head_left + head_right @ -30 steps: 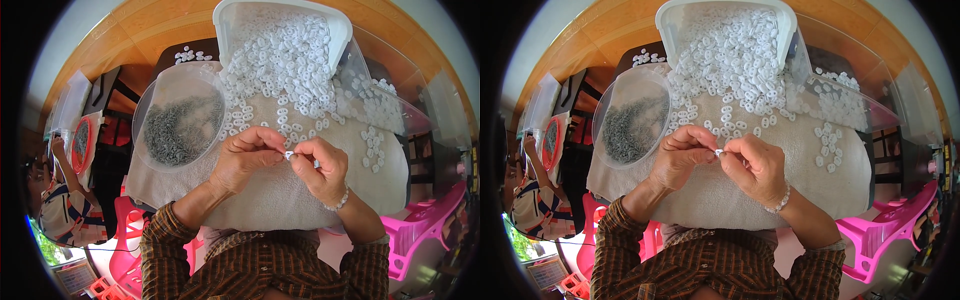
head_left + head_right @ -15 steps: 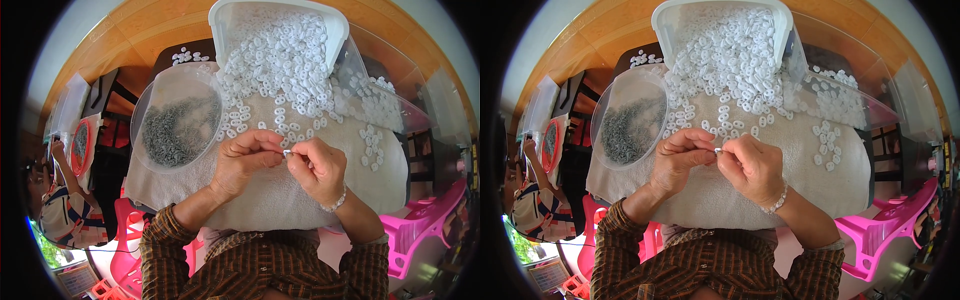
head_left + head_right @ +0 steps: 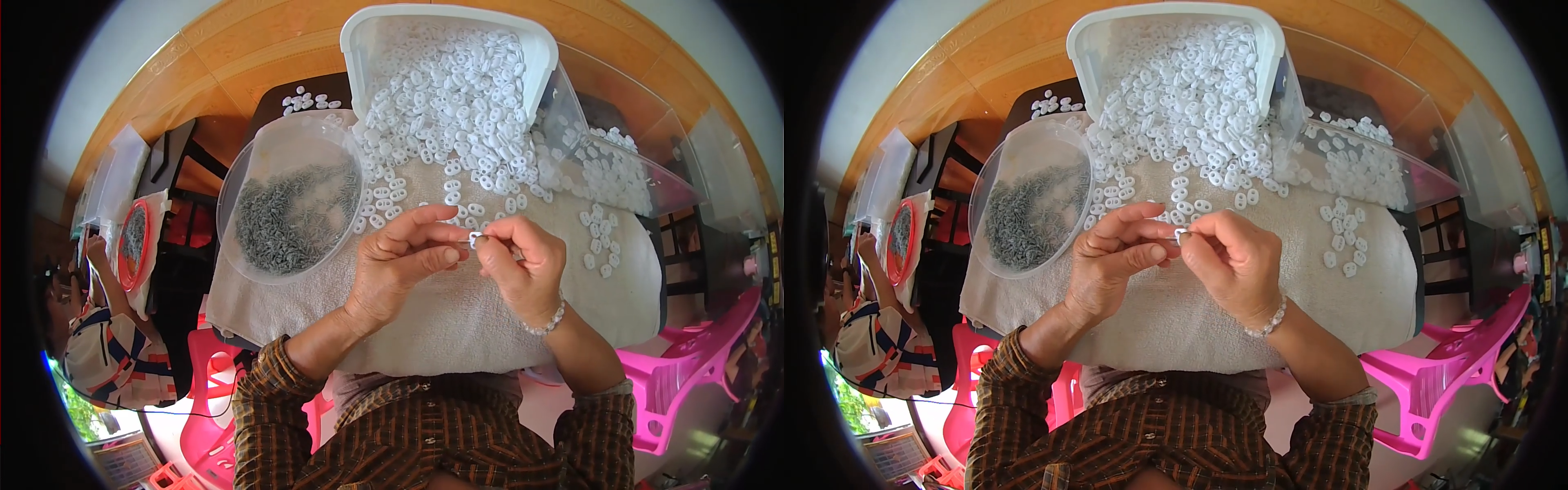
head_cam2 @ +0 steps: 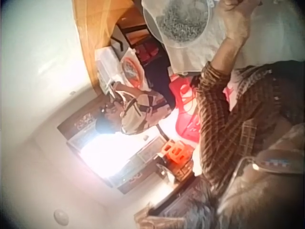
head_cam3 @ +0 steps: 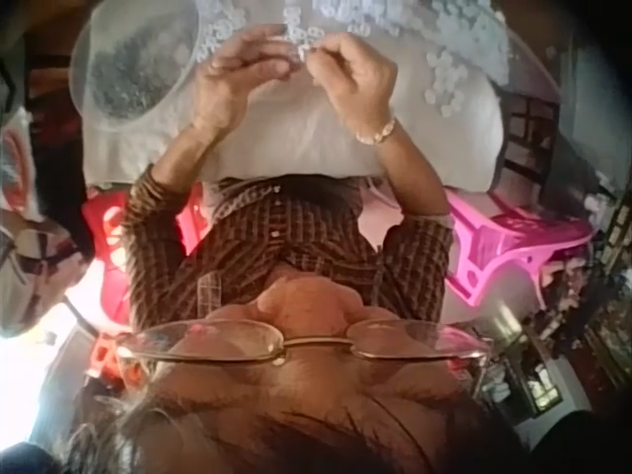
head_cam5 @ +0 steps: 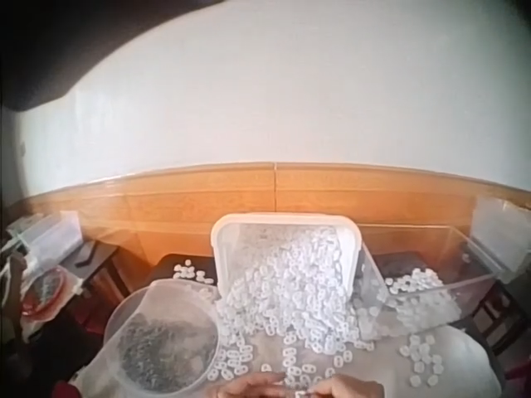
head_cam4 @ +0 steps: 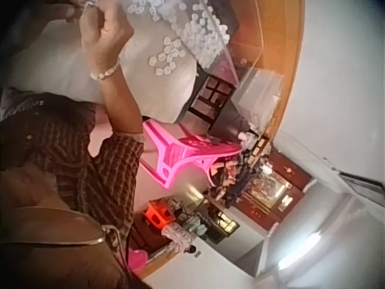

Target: Assembling small white plastic rings by manually inserting small metal pins.

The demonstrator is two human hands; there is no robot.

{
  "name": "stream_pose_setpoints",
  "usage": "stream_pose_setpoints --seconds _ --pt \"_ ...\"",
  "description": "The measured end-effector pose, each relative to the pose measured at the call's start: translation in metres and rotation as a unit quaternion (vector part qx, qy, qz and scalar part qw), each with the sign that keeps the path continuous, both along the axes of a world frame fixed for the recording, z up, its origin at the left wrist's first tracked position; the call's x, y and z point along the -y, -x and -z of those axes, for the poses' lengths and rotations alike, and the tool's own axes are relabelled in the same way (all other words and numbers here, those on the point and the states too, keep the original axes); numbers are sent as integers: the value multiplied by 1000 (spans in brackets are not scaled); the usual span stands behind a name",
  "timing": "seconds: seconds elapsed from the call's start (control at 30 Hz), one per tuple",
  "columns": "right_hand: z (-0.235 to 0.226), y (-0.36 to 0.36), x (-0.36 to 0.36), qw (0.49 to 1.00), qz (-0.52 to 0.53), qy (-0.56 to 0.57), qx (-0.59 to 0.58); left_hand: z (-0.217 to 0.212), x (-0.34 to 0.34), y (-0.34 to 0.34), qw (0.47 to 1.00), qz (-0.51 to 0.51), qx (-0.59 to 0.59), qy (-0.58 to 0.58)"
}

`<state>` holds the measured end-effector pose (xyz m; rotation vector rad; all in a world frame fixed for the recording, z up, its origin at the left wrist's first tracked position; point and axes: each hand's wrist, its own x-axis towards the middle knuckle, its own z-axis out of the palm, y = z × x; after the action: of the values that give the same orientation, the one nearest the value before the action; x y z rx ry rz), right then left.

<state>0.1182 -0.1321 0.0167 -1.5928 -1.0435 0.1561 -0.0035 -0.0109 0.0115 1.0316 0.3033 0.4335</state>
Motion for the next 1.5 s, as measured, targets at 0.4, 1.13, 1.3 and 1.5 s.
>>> stream_pose_setpoints --seconds 0.4,1.13,1.3,1.5 --pt "4 -1 -3 999 -3 6 -36 5 -6 1 996 36 -51 -60" --pt "1 -8 -2 981 -44 -29 -187 2 -10 -3 992 7 -67 -111" --pt "-7 -14 -1 954 -36 -72 -290 32 -16 -6 890 -55 -89 -443" --pt "-2 -20 4 954 -49 -88 -281 16 9 -29 648 -101 -199 -728"
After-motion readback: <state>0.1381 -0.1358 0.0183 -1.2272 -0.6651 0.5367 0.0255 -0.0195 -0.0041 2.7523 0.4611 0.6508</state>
